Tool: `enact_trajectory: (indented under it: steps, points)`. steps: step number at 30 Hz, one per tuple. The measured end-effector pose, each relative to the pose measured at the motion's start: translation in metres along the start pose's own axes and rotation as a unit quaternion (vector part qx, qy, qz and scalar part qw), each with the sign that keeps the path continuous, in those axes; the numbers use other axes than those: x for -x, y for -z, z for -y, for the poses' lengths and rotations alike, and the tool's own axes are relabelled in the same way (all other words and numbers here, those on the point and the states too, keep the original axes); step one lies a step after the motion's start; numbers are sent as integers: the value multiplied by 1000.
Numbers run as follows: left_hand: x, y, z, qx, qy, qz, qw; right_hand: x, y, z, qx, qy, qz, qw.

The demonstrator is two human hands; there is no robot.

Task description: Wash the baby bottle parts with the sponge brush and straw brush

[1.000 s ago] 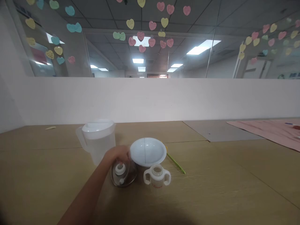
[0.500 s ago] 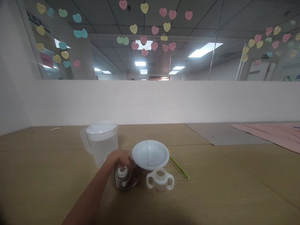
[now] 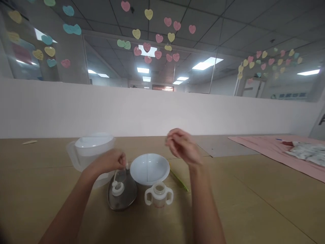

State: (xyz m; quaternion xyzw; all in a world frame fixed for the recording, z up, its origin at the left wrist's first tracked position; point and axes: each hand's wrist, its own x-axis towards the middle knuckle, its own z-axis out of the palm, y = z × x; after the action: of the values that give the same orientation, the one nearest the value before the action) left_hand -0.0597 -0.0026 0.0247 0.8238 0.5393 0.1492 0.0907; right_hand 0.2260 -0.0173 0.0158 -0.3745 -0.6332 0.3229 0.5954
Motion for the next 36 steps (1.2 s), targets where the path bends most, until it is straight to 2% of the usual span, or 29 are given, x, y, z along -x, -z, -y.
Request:
enact_trajectory:
  steps: [2,3,5,7,9,12,14,16,19,20,22,24,26,28,32,36]
  points:
    - [4,6,-4,9,-32,-55,998,-13,-15,-27,11,-46,74,996]
    - [5,7,-7,20,-45,-76,996,-19,-25,-44,43,-100,136,985]
    - [3,6,-10,52,-67,-113,990,-28,-45,-79,102,-211,262,936]
    - [-3,2,-14,101,-89,-133,982,-31,-63,-108,123,-279,339,890]
    - [-11,-5,-16,144,-100,-145,974,-29,-76,-129,128,-298,352,878]
    - [-21,-16,-21,190,-89,-186,960,-25,-82,-141,132,-278,294,905]
    - [-25,-23,-24,219,-79,-213,949,-27,-78,-138,128,-252,242,928]
    - [-27,-28,-26,246,-76,-216,942,-32,-68,-124,121,-224,191,948]
    - [-29,-34,-27,274,-81,-203,937,-37,-49,-84,81,-160,93,979]
    - [-30,-35,-27,282,-82,-202,934,-36,-44,-67,22,-116,34,992]
    - [-33,-38,-26,292,-87,-206,930,-31,-39,-34,-97,-27,-45,994]
    - [-35,-40,-26,296,-95,-203,928,-24,-41,-7,-188,37,-81,978]
    - [-37,-43,-27,303,-108,-195,926,-18,-48,8,-214,58,-83,972]
    - [-38,-45,-30,313,-121,-184,924,-16,-58,13,-201,66,-76,975]
    - [-36,-48,-37,336,-138,-172,916,-15,-72,7,-166,83,-27,982]
    - [-34,-47,-42,368,-149,-171,902,-17,-77,2,-156,102,-21,982]
